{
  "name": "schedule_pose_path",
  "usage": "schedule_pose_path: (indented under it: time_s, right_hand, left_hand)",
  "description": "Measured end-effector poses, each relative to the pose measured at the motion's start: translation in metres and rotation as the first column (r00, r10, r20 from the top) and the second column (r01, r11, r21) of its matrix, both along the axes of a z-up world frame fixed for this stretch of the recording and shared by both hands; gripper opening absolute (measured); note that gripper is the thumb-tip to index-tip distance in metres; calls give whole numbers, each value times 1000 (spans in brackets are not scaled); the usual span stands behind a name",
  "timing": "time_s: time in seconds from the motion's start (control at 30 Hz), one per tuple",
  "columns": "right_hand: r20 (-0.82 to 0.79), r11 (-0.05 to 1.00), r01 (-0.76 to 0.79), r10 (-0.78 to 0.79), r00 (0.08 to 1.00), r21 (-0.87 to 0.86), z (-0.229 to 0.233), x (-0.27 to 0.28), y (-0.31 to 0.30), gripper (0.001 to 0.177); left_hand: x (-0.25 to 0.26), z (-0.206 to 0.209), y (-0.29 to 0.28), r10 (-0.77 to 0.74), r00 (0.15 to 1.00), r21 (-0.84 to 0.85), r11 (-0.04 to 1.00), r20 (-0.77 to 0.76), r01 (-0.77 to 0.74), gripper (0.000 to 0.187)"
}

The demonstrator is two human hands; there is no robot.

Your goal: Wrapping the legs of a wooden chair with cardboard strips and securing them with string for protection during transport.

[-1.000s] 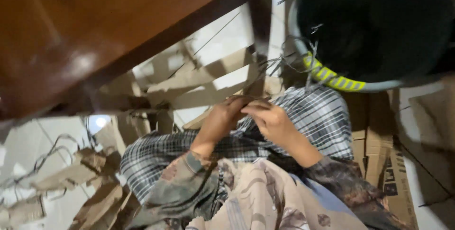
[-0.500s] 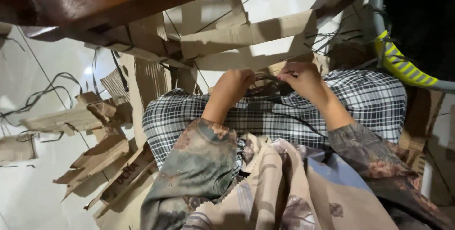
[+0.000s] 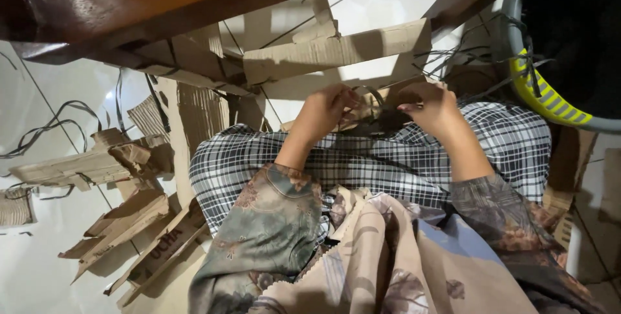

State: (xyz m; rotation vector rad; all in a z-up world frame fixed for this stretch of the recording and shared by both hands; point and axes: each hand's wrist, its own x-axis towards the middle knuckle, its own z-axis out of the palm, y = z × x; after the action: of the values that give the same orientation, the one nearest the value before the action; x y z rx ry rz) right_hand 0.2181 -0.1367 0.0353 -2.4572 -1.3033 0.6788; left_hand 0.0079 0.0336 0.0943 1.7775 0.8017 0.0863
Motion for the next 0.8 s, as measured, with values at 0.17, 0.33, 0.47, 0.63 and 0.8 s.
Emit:
schedule_pose_path:
  time_s: [0.17, 0.33, 0.47, 0.63, 0.8]
  right_hand:
    - [-343, 926, 41, 97, 934, 376, 46, -27, 14, 24]
    - [-516, 895, 242, -15, 856, 376, 76, -44, 18, 24]
    - [-474, 896, 126, 102, 875, 426, 62, -34, 15, 27]
    - [179, 763, -176, 81, 981, 622, 44, -5, 19, 13]
    - [558, 727, -352, -52, 828, 590, 32, 17, 38, 6]
  left_hand:
    - [5, 13, -8, 97, 989, -428, 903, 113, -39, 35]
    - [13, 5, -20, 14, 993, -283, 959, 116, 20, 34]
    - [16, 1, -31, 1, 999, -28, 1000, 53, 0, 36]
    - [20, -10, -31, 35, 986, 31, 999, 160, -41, 30]
    - [21, -30, -32, 27, 983, 92, 995, 179, -44, 21]
